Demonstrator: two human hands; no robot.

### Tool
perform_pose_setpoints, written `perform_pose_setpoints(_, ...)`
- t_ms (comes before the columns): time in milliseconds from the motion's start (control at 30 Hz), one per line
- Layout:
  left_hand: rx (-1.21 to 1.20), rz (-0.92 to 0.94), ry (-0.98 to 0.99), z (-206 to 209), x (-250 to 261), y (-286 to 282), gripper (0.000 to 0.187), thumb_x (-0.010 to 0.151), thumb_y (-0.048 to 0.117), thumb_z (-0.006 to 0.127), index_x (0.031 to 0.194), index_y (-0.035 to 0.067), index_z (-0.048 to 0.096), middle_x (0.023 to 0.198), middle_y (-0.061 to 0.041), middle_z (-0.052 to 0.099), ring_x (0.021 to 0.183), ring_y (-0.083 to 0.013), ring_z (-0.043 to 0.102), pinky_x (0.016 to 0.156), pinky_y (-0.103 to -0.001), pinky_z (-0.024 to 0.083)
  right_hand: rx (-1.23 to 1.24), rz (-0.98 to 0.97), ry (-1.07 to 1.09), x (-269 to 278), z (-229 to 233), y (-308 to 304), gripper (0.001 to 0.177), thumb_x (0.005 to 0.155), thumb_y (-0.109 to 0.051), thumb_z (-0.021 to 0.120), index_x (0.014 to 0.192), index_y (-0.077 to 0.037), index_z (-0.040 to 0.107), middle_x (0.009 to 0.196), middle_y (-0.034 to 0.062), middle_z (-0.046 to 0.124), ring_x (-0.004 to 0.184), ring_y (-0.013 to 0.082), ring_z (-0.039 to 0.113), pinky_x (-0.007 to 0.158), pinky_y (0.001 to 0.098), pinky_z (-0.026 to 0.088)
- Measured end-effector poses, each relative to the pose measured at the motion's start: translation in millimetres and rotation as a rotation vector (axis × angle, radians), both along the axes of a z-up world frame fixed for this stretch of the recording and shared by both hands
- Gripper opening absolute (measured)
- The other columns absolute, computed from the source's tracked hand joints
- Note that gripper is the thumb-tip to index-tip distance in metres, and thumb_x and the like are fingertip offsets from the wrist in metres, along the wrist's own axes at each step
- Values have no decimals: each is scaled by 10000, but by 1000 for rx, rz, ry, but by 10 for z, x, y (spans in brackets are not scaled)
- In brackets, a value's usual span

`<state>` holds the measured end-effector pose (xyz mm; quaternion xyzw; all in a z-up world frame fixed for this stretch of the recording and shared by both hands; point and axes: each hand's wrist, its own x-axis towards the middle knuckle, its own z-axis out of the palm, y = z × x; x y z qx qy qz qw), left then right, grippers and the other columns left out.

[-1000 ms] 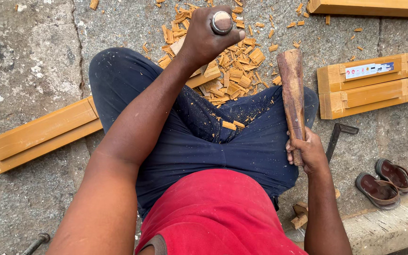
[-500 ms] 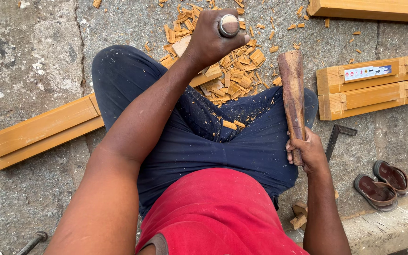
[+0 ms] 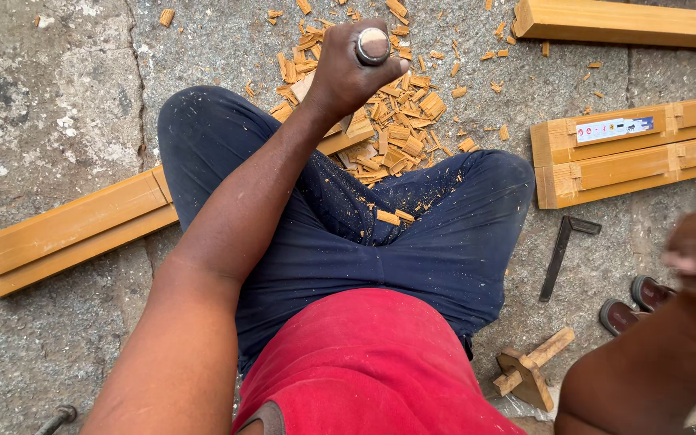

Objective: The person carves out sections of a wooden beam using a chisel and a wooden mallet while sitting on the ground.

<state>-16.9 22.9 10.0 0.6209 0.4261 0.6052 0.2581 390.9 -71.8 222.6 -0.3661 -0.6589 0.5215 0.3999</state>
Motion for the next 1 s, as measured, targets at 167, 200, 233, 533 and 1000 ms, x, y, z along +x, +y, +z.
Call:
perform_pose_setpoints(167,12,5,10,37,82,-41,370,912,272,850,743,89,577,618,12,561,579,-78,573,527,-308,453,336,98,-503,-517,-20,117,523,711,27,687,1201,43,505,840,126,576,646,196,571,527,315,498)
perform_pose_setpoints(200,-4,0,7,47,84,-45,369,914,267,845,741,85,575,618,8,558,579,-84,563,531,-311,448,434,129,-614,-694,-120,170,538,697,25,694,1199,44,502,848,127,571,655,196,565,528,316,495)
perform_pose_setpoints(233,-19,-4,4,54,73,-64,368,916,262,840,739,82,572,618,5,554,578,-89,553,535,-314,443,511,169,-703,-882,-223,234,552,684,23,700,1197,45,499,856,129,566,664,196,559,530,318,492)
perform_pose_setpoints(533,-72,-30,28,21,61,-143,329,842,228,807,698,83,550,587,9,553,535,-92,548,496,-305,445,-511,109,-405,-1207,-170,436,439,781,-35,622,1191,69,506,712,102,597,442,144,539,369,290,467)
perform_pose_setpoints(1000,-107,-19,-42,76,15,-120,348,885,256,869,755,75,602,642,16,574,610,-73,573,555,-284,463,-33,78,-3,-104,124,401,354,837,-87,638,1168,15,566,777,89,623,577,164,589,510,291,496)
